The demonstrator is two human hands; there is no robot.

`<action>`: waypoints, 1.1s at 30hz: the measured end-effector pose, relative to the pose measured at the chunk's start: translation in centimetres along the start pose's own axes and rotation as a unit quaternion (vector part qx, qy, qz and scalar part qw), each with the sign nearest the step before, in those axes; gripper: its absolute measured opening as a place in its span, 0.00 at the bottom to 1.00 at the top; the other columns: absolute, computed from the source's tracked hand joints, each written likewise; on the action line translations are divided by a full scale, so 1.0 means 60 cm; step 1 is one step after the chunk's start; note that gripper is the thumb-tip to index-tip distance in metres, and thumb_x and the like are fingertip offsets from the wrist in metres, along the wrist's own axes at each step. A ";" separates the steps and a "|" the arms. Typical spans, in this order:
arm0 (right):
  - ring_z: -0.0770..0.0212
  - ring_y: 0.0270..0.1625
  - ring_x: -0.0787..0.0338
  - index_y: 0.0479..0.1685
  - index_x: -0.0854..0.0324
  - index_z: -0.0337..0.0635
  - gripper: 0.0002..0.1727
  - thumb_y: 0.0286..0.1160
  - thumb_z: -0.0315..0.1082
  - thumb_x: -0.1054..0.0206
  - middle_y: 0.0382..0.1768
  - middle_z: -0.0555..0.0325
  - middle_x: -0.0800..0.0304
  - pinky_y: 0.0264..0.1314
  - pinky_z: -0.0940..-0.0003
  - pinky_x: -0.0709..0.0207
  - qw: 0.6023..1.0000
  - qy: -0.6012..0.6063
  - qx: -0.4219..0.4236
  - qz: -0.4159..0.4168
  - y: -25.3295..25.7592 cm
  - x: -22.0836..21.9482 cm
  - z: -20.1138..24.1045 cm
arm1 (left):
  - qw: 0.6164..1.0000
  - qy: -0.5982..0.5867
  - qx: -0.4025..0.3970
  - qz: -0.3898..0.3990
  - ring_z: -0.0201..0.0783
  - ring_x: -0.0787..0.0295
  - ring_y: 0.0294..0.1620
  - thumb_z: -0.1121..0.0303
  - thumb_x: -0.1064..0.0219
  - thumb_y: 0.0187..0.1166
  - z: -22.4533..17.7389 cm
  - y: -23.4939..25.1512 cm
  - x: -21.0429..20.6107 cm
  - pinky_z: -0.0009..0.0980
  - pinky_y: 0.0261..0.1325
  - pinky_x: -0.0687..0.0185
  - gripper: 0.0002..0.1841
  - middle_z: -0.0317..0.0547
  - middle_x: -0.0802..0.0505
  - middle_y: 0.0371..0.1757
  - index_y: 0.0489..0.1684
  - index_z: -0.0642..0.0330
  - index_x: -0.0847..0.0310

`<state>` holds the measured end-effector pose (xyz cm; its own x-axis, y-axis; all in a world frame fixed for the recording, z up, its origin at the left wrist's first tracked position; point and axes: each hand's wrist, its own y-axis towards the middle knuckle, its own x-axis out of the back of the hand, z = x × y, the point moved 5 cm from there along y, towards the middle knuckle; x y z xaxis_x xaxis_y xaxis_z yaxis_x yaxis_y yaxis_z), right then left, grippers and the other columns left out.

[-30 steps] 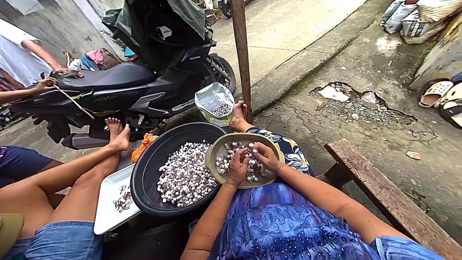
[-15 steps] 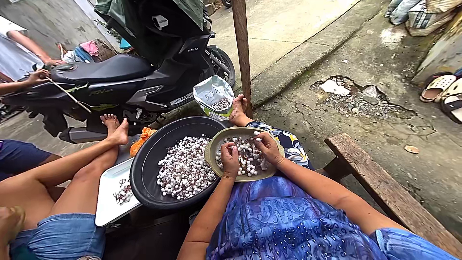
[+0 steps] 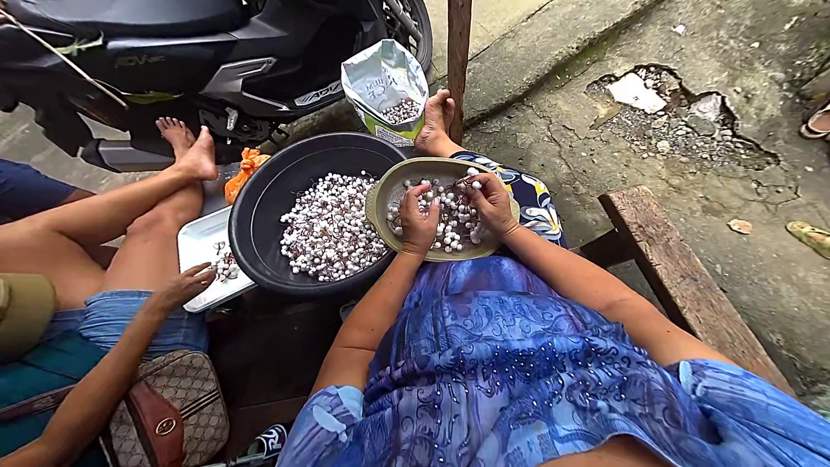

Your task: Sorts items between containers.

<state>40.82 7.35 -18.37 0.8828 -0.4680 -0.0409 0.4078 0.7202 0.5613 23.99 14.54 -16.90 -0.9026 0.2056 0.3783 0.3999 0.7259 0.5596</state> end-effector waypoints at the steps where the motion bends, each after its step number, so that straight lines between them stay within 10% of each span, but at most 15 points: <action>1: 0.73 0.42 0.11 0.54 0.23 0.28 0.09 0.82 0.23 0.41 0.50 0.54 0.12 0.49 0.74 0.13 1.000 0.005 -0.006 0.009 0.001 -0.001 0.000 | 1.000 -0.011 -0.014 0.009 0.54 0.17 0.72 0.73 0.32 0.77 -0.001 0.002 -0.003 0.46 0.79 0.27 0.20 0.64 0.11 0.65 0.66 0.74 0.22; 5: 0.70 0.47 0.08 0.55 0.24 0.26 0.10 0.82 0.23 0.42 0.51 0.50 0.09 0.56 0.70 0.12 0.998 -0.005 -0.010 0.054 -0.002 -0.009 0.006 | 0.994 -0.054 -0.041 0.083 0.50 0.10 0.63 0.67 0.22 0.71 -0.008 -0.001 -0.020 0.44 0.72 0.19 0.29 0.64 0.08 0.59 0.68 0.78 0.24; 11: 0.66 0.49 0.08 0.52 0.20 0.25 0.09 0.80 0.22 0.40 0.51 0.45 0.10 0.56 0.69 0.12 0.996 -0.042 0.037 0.073 0.000 -0.011 0.006 | 0.998 -0.050 -0.041 0.015 0.42 0.07 0.47 0.80 0.28 0.73 -0.005 -0.001 -0.016 0.34 0.58 0.12 0.13 0.59 0.06 0.46 0.52 0.76 0.16; 19: 0.48 0.75 0.20 0.50 0.09 0.32 0.15 0.84 0.33 0.39 0.67 0.34 0.18 0.80 0.60 0.28 0.985 -0.157 0.065 0.030 0.007 0.000 0.006 | 0.996 0.049 -0.040 -0.063 0.56 0.21 0.75 0.78 0.35 0.76 -0.008 0.005 0.005 0.46 0.80 0.29 0.18 0.65 0.14 0.68 0.64 0.72 0.18; 26: 0.45 0.77 0.21 0.48 0.12 0.33 0.13 0.71 0.32 0.25 0.69 0.32 0.20 0.82 0.56 0.30 0.976 -0.201 0.089 0.011 0.007 0.007 0.007 | 0.992 0.047 -0.091 -0.068 0.57 0.20 0.74 0.81 0.38 0.75 -0.022 0.004 0.002 0.43 0.78 0.25 0.14 0.69 0.16 0.69 0.57 0.73 0.17; 31: 0.27 0.83 0.31 0.71 0.17 0.43 0.24 0.74 0.35 0.30 0.82 0.34 0.29 0.83 0.25 0.47 0.893 -0.443 -0.015 0.076 0.029 0.020 0.034 | 0.958 0.125 -0.176 0.189 0.54 0.10 0.64 0.72 0.31 0.77 -0.064 -0.011 0.002 0.53 0.61 0.15 0.09 0.56 0.07 0.59 0.49 0.61 0.08; 33: 0.22 0.77 0.26 0.86 0.33 0.43 0.35 0.75 0.29 0.31 0.84 0.31 0.34 0.72 0.19 0.35 0.852 -0.476 -0.160 0.148 0.044 0.032 0.035 | 0.923 0.171 -0.170 0.300 0.54 0.14 0.67 0.59 0.29 0.78 -0.068 -0.034 -0.003 0.57 0.66 0.20 0.13 0.52 0.09 0.62 0.52 0.55 0.08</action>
<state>43.09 7.27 -15.25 0.4311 -0.3361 0.8374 0.3780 0.9099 0.1706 23.98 10.34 -15.08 -0.4224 0.2423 0.8734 0.8908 0.2888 0.3507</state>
